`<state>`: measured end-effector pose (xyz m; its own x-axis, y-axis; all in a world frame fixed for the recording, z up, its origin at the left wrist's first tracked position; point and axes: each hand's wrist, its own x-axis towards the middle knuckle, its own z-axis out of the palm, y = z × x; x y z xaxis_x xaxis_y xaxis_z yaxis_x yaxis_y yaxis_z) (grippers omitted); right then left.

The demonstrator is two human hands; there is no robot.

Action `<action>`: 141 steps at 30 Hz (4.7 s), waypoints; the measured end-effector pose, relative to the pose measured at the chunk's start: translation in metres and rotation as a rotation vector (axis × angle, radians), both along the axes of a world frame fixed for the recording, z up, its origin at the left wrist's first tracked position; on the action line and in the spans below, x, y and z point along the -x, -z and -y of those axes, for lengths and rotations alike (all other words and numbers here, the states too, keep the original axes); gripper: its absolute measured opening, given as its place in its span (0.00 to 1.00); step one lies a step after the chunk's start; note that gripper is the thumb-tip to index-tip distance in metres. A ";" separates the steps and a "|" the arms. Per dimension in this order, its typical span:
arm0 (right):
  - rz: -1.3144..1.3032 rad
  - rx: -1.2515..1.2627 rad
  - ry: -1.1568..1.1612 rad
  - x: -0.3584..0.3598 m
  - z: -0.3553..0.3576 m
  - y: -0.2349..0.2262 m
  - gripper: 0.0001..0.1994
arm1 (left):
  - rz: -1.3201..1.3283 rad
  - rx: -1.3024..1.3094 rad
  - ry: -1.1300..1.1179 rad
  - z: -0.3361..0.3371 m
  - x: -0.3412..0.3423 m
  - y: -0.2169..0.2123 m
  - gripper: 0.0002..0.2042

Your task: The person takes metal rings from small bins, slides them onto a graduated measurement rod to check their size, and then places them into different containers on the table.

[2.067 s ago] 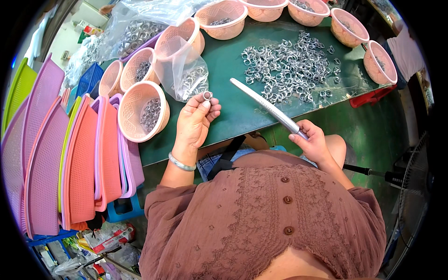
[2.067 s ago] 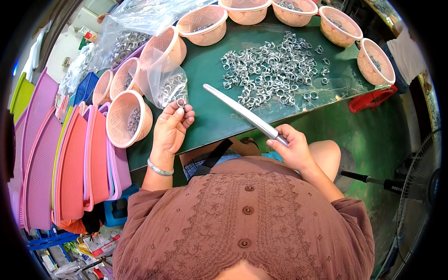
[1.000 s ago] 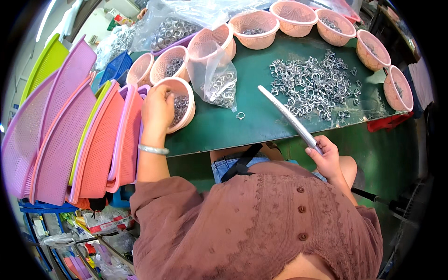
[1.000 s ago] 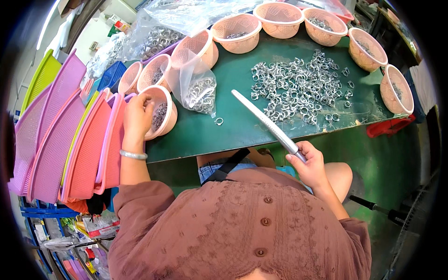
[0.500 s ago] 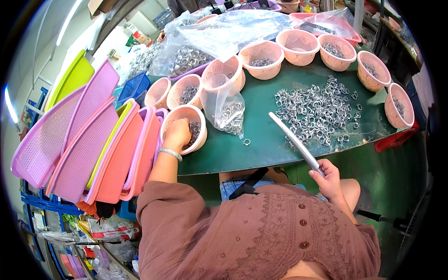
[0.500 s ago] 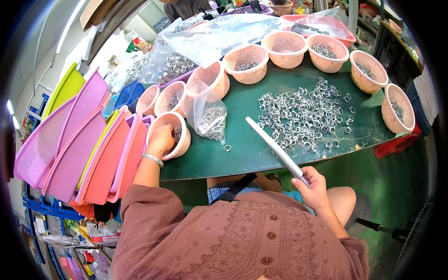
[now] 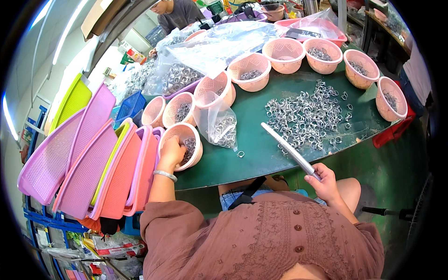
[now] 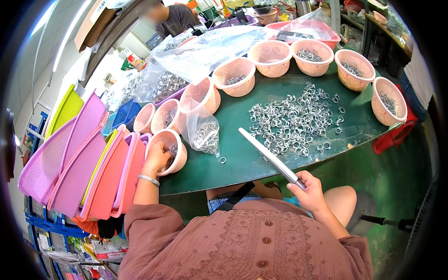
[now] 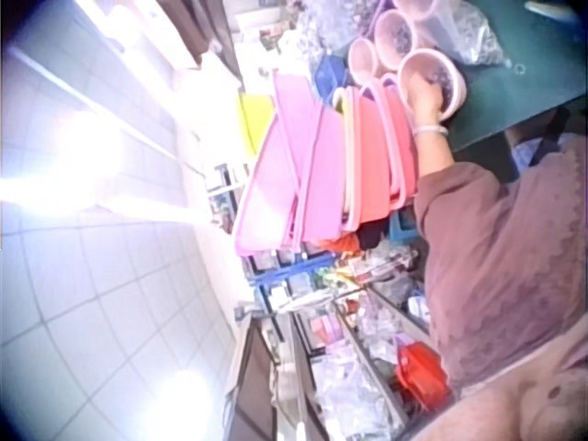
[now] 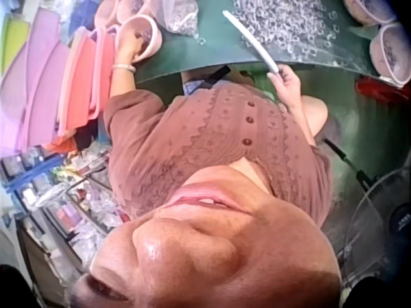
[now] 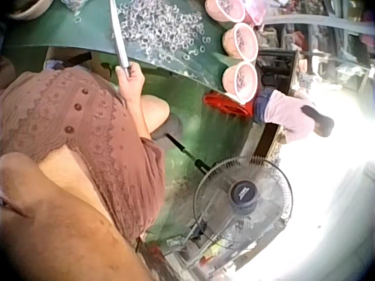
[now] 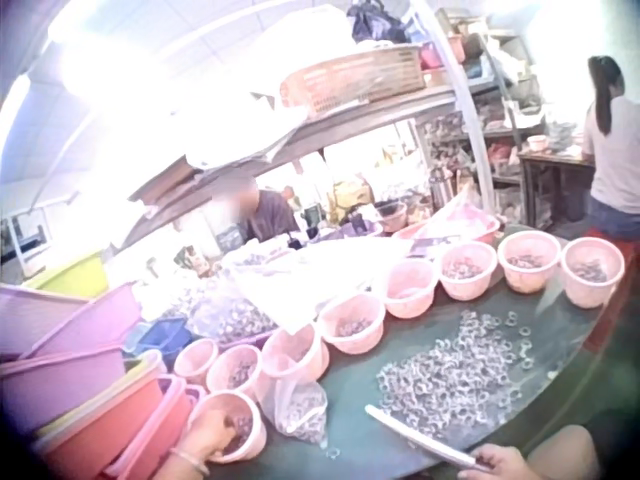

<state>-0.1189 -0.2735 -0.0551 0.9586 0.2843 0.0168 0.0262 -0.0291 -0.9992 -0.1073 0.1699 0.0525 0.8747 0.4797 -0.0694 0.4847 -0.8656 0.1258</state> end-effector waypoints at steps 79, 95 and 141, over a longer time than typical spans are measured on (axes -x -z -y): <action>-0.047 0.053 -0.016 0.002 -0.003 0.002 0.09 | 0.526 0.382 0.466 0.146 0.019 0.074 0.07; -0.074 0.022 -0.031 0.002 -0.002 0.002 0.09 | 0.546 2.086 -0.049 0.130 0.015 0.071 0.06; -0.131 0.035 -0.022 -0.001 -0.006 0.000 0.08 | 0.719 1.491 -0.097 0.005 0.023 -0.002 0.11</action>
<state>-0.1177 -0.2678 -0.0547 0.9455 0.3035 -0.1181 -0.1033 -0.0645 -0.9926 -0.1301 0.1651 0.0540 0.9021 0.4174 -0.1093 0.0059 0.2414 0.9704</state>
